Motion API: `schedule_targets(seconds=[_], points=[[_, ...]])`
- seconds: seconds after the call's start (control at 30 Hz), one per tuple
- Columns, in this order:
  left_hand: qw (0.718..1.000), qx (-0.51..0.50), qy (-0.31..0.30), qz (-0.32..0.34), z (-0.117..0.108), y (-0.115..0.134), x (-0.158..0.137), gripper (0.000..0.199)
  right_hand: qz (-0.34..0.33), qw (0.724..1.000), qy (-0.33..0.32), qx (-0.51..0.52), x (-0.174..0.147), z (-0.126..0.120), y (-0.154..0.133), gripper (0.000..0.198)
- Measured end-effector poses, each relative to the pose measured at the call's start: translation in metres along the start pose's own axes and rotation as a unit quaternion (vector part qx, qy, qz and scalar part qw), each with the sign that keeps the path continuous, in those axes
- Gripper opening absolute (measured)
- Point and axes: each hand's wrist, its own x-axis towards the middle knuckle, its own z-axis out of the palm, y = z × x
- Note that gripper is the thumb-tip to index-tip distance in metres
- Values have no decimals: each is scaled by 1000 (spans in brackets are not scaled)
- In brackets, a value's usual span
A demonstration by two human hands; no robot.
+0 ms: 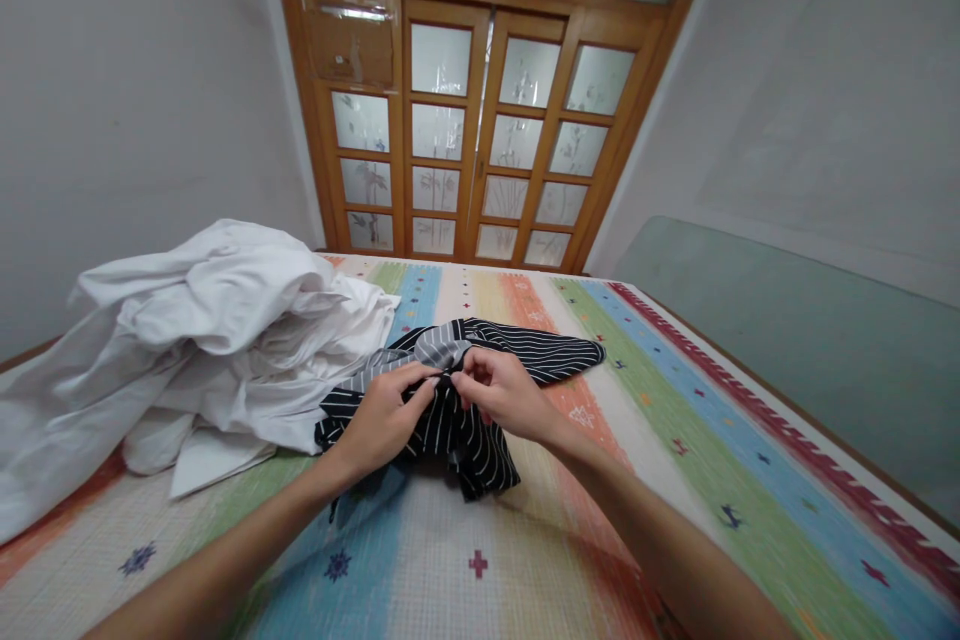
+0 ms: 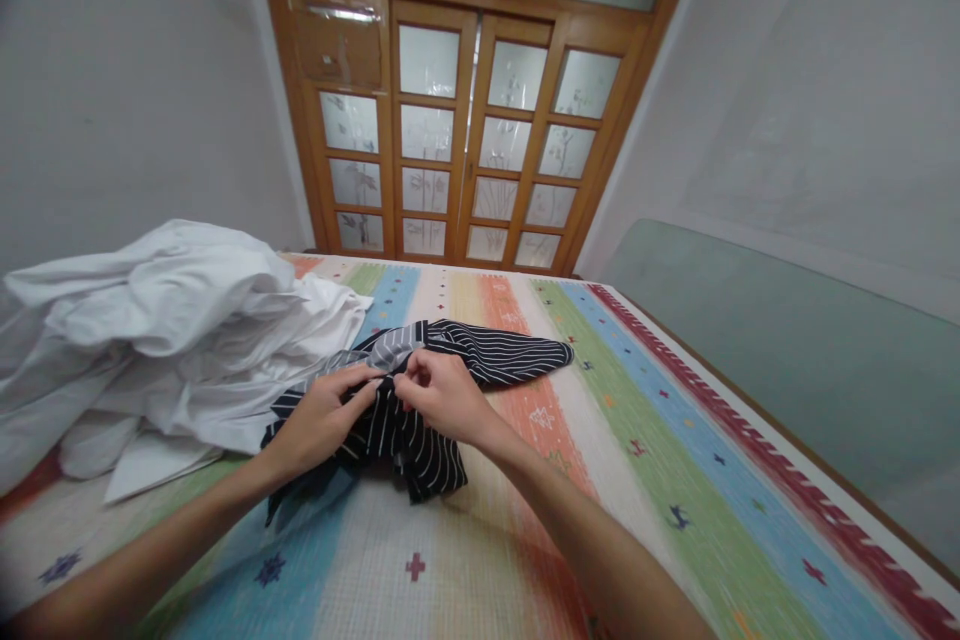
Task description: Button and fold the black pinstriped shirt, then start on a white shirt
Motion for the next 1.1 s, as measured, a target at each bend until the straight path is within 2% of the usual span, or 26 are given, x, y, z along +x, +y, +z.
schedule_targets(seconds=[0.17,0.47,0.57,0.73,0.9,1.1], points=[[999,-44,-26,-18,-3,2,0,29,8,999,-31,-28,1,1,3,21],[998,-29,-62,5,-4,5,-1,29,35,996,-70,-46,5,-4,13,18],[997,-18,-68,13,-4,5,-2,29,27,995,-61,-70,5,-6,12,20],[997,8,-69,23,-3,6,-3,30,-23,990,-26,-133,4,-4,8,23],[998,11,-49,23,0,7,-4,28,-51,981,3,-189,4,-4,7,20],[999,24,-8,25,3,6,-4,20,-45,988,32,-146,4,-11,2,15]])
